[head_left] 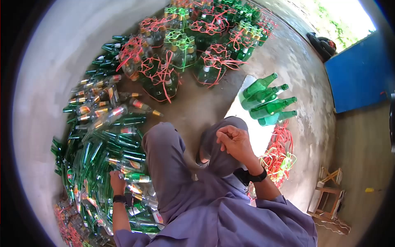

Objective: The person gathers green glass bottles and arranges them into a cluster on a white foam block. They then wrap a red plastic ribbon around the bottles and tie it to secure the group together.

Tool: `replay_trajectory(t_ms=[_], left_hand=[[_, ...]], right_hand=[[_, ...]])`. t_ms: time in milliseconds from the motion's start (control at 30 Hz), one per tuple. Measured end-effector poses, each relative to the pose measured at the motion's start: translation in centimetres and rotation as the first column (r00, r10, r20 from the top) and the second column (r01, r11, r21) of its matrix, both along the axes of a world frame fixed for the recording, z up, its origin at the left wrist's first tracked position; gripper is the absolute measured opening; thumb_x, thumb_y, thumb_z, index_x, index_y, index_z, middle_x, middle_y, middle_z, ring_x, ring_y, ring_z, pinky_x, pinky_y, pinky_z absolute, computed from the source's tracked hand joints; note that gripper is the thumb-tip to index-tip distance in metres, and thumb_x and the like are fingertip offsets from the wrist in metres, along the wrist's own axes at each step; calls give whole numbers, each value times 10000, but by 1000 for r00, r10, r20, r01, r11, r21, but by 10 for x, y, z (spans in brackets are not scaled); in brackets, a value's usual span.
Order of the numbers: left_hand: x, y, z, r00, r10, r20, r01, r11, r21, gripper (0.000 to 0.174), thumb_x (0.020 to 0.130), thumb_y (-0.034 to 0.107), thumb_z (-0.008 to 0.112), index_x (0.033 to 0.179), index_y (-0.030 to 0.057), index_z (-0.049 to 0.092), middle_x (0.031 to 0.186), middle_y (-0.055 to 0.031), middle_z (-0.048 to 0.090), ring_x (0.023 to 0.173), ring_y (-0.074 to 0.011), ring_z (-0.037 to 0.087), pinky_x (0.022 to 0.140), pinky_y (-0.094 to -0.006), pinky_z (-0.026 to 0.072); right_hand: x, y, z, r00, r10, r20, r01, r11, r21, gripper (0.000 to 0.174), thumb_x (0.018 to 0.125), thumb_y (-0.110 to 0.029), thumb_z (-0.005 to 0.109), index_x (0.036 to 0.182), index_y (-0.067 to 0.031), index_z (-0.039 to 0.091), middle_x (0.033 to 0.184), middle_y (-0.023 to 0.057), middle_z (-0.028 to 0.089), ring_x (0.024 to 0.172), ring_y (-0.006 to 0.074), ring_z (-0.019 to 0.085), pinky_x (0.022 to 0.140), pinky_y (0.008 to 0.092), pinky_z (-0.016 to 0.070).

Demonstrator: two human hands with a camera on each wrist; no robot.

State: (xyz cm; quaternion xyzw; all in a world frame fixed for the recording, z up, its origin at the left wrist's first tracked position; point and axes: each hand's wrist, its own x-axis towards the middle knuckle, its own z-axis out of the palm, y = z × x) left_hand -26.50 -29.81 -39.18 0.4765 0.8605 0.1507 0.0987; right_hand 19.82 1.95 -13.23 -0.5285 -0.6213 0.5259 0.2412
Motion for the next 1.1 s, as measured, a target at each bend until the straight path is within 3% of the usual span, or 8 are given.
replay_trajectory(t_ms=[100,200,300,433,567,800,900,1100], left_hand=[[-6,-3,1,998,-40,46,42,999,-27,181,753,-29,602,911,56,626,947,-165,554,913,-388,581,778,-468,476],[-13,-7,2,995,-39,91,48,994,-99,173,700,30,666,871,46,646,887,-165,582,914,-383,587,778,-451,480],[-19,-12,-1,992,-14,125,33,988,-152,245,656,105,736,885,29,692,850,-181,651,891,-380,623,793,-437,501],[-7,-25,5,944,-13,329,15,1000,-4,222,735,147,710,927,35,718,881,-192,697,849,-390,669,751,-464,514],[18,-22,29,951,113,289,-66,983,-169,189,758,136,700,913,28,710,886,-208,681,866,-402,653,762,-469,507],[60,-23,35,968,61,244,-31,992,-124,165,801,101,691,926,-7,691,919,-220,660,953,-408,614,846,-477,493],[86,-3,70,983,71,167,-30,972,-232,190,807,100,681,967,0,667,970,-207,637,937,-409,617,814,-481,506],[92,18,108,992,-33,122,46,993,-107,133,825,105,654,911,14,609,900,-184,594,816,-391,626,706,-479,521]], right_hand=[[0,0,4,1000,-14,20,15,1000,-16,158,959,-186,639,981,-38,689,764,8,683,576,43,612,463,197,443],[-1,-1,8,999,-17,31,17,1000,-1,181,939,-149,642,1000,18,676,762,74,698,580,107,648,536,253,498],[-1,-4,1,1000,-8,-12,8,999,38,176,942,-150,641,998,13,676,760,72,701,582,113,653,539,256,498],[0,-5,-8,997,-30,70,25,998,61,185,950,-180,626,997,-13,690,765,77,710,591,120,668,551,267,511],[-3,-6,-9,999,-45,7,44,994,102,100,937,-82,636,964,2,684,725,30,668,560,75,598,508,234,484],[-10,-9,-3,998,-39,49,35,997,74,123,960,-132,628,986,-24,682,739,21,672,547,50,577,455,196,392],[-11,-8,-4,999,-21,47,18,997,72,125,964,-138,623,977,-30,684,740,19,669,549,48,576,452,191,389],[-16,-8,2,1000,-3,21,2,999,40,137,968,-145,621,963,-22,682,737,25,668,550,55,582,451,190,392]])
